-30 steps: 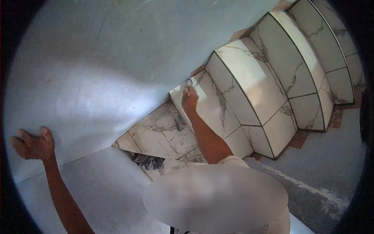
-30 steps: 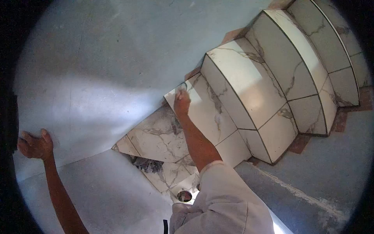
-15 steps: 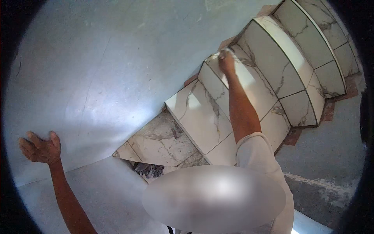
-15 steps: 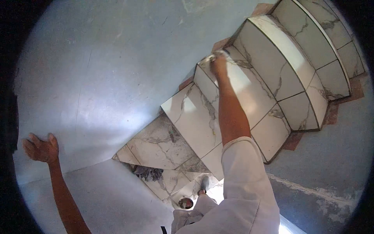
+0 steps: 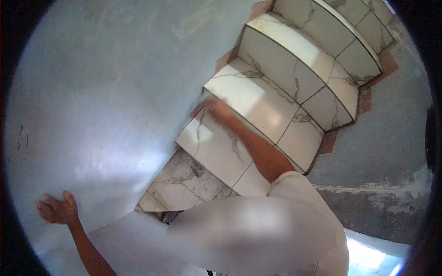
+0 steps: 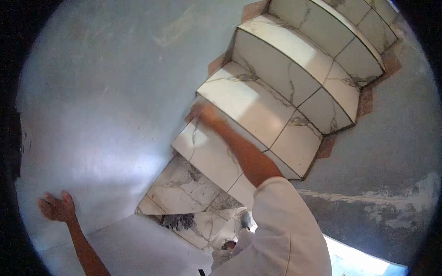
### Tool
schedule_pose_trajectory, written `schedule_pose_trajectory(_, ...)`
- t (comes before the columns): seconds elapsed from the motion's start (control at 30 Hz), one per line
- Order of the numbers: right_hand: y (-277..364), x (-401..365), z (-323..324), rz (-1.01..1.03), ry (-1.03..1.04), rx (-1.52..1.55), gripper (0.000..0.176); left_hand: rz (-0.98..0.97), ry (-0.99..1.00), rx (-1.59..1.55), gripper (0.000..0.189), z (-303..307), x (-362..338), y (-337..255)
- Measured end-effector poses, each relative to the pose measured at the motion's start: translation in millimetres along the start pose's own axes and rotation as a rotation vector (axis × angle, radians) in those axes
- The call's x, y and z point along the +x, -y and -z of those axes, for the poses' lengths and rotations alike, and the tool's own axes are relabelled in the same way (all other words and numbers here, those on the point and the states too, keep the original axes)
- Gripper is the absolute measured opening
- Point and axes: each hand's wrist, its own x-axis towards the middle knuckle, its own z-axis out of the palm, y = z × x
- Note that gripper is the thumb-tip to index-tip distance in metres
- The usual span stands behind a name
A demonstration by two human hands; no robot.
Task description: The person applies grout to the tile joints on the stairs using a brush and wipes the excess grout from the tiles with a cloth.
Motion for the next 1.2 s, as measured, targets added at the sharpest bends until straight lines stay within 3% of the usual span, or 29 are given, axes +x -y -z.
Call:
schedule_pose_trajectory(0.03, 70, -13, 38, -0.007, 0.169, 0.179, 0.020, 0.022, 0.035, 0.013, 0.073, 0, -2, 1)
schedule_pose_trajectory(0.07, 124, -15, 79, -0.181, 0.249, 0.191, 0.010, 0.035, 0.074, 0.018, 0.074, 1, -4, 1)
schedule_pose_trajectory(0.1, 103, -26, 82, -0.209, 0.237, 0.188, 0.010, 0.026, 0.062, -0.008, 0.074, 3, -3, 0)
schedule_pose_trajectory(0.17, 32, -50, 104, -0.222, -0.268, -0.132, 0.009, 0.025, 0.070, -0.002, 0.075, 3, -1, 0)
schedule_pose_trajectory(0.2, 4, -64, 138, -0.416, -0.268, -0.332, 0.012, 0.023, 0.053, -0.019, 0.075, 3, -1, -2)
schedule_pose_trajectory(0.23, -13, -81, 161, -0.517, -0.511, -0.484, 0.016, 0.025, 0.058, 0.001, 0.075, 4, -1, -2)
schedule_pose_trajectory(0.27, -51, -97, 177, -0.801, -0.401, -0.440, 0.018, 0.029, 0.061, 0.031, 0.075, 2, 1, -2)
schedule_pose_trajectory(0.3, -117, -121, 180, -0.609, -0.598, -0.647, 0.021, 0.030, 0.048, 0.034, 0.075, 0, 3, -3)
schedule_pose_trajectory(0.33, -66, -97, 192, -1.114, -0.586, -0.448, 0.021, 0.029, 0.043, 0.020, 0.075, 1, 4, -2)
schedule_pose_trajectory(0.4, -180, -105, 128, -1.004, -0.467, -0.461, 0.020, 0.026, 0.035, -0.006, 0.076, 4, 0, -4)
schedule_pose_trajectory(0.43, -130, -78, 122, -0.764, -0.001, -0.797, 0.014, 0.050, 0.071, 0.009, 0.076, 3, -6, -3)
schedule_pose_trajectory(0.47, -106, -69, 109, -0.169, -0.568, -0.433, 0.015, 0.071, 0.107, 0.027, 0.077, 1, -6, -2)
schedule_pose_trajectory(0.5, -99, -50, 91, -0.094, -0.308, 0.061, 0.018, 0.073, 0.098, 0.027, 0.077, 0, -1, -3)
schedule_pose_trajectory(0.57, 30, -31, 148, -0.521, -0.035, 0.286, 0.025, 0.045, 0.058, 0.007, 0.075, 4, 3, -5)
schedule_pose_trajectory(0.6, 4, -43, 132, -0.290, -0.358, 0.207, 0.029, 0.037, 0.061, 0.002, 0.075, 7, 4, -7)
schedule_pose_trajectory(0.63, -16, -49, 134, -0.318, -0.526, 0.110, 0.027, 0.046, 0.067, -0.002, 0.075, 8, 6, -8)
schedule_pose_trajectory(0.67, -57, -65, 138, -0.309, -0.428, -0.196, 0.028, 0.058, 0.071, 0.000, 0.075, 6, 7, -7)
schedule_pose_trajectory(0.7, -76, -69, 144, -0.550, -0.516, -0.149, 0.024, 0.054, 0.069, 0.011, 0.075, 4, 8, -6)
schedule_pose_trajectory(0.73, -78, -64, 143, -0.562, -0.813, -0.469, 0.023, 0.029, 0.048, 0.015, 0.075, 3, 8, -4)
schedule_pose_trajectory(0.8, -60, -61, 137, -0.895, -0.239, -0.144, 0.024, 0.009, 0.025, 0.013, 0.075, 6, 6, -5)
schedule_pose_trajectory(0.83, -50, -60, 98, -0.747, -0.390, 0.014, 0.023, 0.008, 0.052, 0.024, 0.075, 7, 6, -4)
schedule_pose_trajectory(0.9, -71, -77, -19, -0.035, 0.061, -0.039, 0.016, 0.018, 0.072, 0.033, 0.075, 6, 4, -6)
schedule_pose_trajectory(0.97, 108, -64, 61, -0.126, 0.124, 0.363, 0.020, 0.043, 0.098, 0.023, 0.076, 4, 0, -4)
schedule_pose_trajectory(1.03, 39, -80, 5, -0.076, -0.084, -0.106, 0.010, 0.024, 0.079, 0.026, 0.077, 3, 0, -5)
schedule_pose_trajectory(1.1, 13, -69, 82, -0.164, -0.167, -0.241, 0.017, 0.007, 0.062, 0.050, 0.078, 4, 2, -6)
schedule_pose_trajectory(1.13, -38, -64, 81, -0.202, -0.339, -0.339, 0.020, 0.023, 0.071, 0.032, 0.079, 5, 7, -8)
schedule_pose_trajectory(1.17, -17, -55, 118, -0.666, -0.441, 0.075, 0.016, 0.047, 0.082, 0.013, 0.079, 7, 9, -8)
schedule_pose_trajectory(1.2, -19, -51, 108, -0.778, -0.413, 0.074, 0.015, 0.054, 0.081, 0.017, 0.079, 9, 8, -7)
